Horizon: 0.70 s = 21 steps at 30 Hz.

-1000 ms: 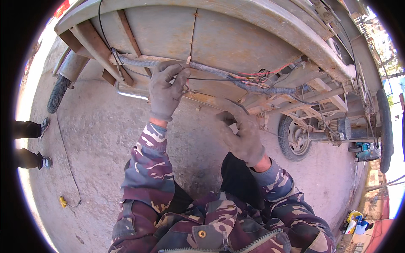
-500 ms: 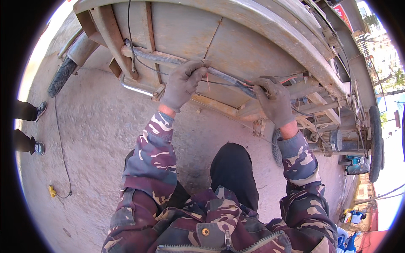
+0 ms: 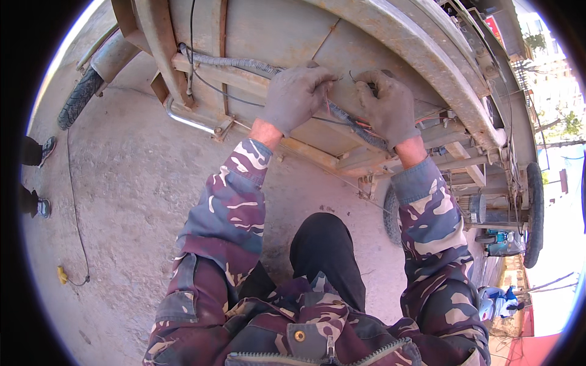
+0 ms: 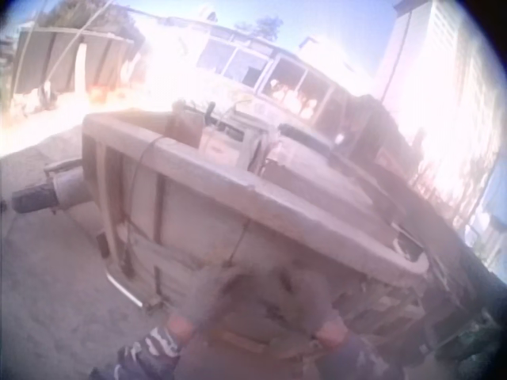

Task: The person kneels under a vehicle and uses pliers to strip and cut wires. They then twist the wire ends together and wrap the connection with black electrical tape to insulate it.

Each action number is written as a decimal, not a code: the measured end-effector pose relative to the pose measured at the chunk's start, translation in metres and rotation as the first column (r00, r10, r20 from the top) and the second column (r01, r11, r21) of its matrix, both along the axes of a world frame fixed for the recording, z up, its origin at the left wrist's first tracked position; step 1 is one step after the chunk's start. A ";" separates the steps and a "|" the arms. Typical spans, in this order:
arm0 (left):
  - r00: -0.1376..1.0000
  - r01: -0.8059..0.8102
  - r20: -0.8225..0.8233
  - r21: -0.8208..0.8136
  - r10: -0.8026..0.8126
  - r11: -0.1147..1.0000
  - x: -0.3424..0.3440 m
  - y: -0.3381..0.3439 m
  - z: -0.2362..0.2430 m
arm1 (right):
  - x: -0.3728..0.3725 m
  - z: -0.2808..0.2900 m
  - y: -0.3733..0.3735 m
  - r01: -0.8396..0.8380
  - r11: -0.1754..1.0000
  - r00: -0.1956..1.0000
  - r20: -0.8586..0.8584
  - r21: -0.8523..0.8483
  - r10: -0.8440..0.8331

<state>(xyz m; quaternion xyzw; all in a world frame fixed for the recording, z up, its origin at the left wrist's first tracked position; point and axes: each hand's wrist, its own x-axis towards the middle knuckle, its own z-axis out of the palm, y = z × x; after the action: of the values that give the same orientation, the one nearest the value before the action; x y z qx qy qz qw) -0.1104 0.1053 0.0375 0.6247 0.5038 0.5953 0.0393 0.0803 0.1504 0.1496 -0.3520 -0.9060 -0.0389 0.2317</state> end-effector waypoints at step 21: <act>0.970 0.094 0.226 -0.006 -0.090 0.996 0.006 0.011 -0.005 | -0.004 -0.001 0.010 -0.034 0.994 0.997 -0.066 -0.107 0.027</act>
<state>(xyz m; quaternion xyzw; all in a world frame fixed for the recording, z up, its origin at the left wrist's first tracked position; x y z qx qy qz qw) -0.1048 0.1159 0.0326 0.5755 0.4716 0.6556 0.1292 0.0764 0.1602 0.1484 -0.3510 -0.9043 0.0251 0.2419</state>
